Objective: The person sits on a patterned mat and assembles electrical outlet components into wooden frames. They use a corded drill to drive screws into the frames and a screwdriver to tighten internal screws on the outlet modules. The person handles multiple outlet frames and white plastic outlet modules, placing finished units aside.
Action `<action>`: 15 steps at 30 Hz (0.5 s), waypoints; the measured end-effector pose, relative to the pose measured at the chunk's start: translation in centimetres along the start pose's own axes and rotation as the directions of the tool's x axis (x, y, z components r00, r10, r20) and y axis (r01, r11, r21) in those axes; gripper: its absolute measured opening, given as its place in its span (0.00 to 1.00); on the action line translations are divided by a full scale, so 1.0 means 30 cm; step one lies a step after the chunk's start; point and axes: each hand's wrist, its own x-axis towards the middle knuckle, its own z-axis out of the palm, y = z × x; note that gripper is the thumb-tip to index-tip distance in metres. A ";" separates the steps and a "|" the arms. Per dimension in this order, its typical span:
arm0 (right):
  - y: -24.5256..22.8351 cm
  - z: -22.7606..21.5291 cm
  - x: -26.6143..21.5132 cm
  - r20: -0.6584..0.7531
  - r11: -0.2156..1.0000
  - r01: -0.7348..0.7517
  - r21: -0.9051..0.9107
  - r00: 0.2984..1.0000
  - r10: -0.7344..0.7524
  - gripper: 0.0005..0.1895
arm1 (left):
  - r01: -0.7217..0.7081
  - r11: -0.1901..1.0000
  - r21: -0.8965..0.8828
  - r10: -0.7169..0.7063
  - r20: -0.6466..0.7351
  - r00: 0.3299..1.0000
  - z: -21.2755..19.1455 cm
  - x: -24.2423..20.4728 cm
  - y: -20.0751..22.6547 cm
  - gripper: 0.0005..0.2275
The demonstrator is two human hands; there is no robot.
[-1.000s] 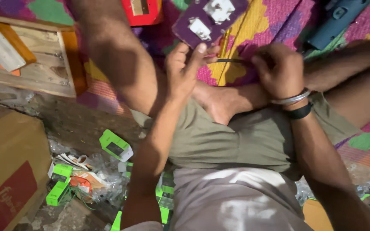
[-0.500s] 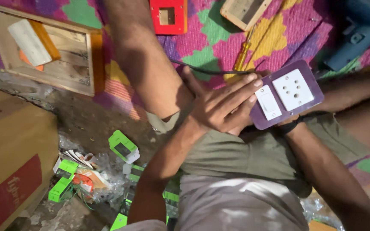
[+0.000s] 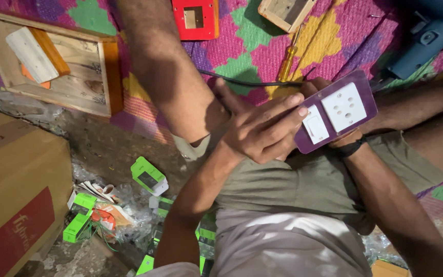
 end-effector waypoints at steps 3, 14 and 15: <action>0.046 -0.015 -0.005 0.006 0.936 -0.171 0.309 0.984 0.177 0.20 | 0.012 1.000 -0.029 -0.012 -0.020 1.000 0.004 -0.007 -0.013 0.06; 0.004 -0.235 0.017 -0.183 0.777 -0.041 0.628 0.963 0.199 0.33 | 0.736 0.589 -0.334 -0.670 0.307 0.676 0.139 -0.032 -0.050 0.05; -0.007 -0.227 0.014 -0.088 0.739 -0.179 0.649 0.948 0.306 0.27 | 0.816 0.473 -0.331 -0.727 0.376 0.574 0.158 -0.049 -0.054 0.07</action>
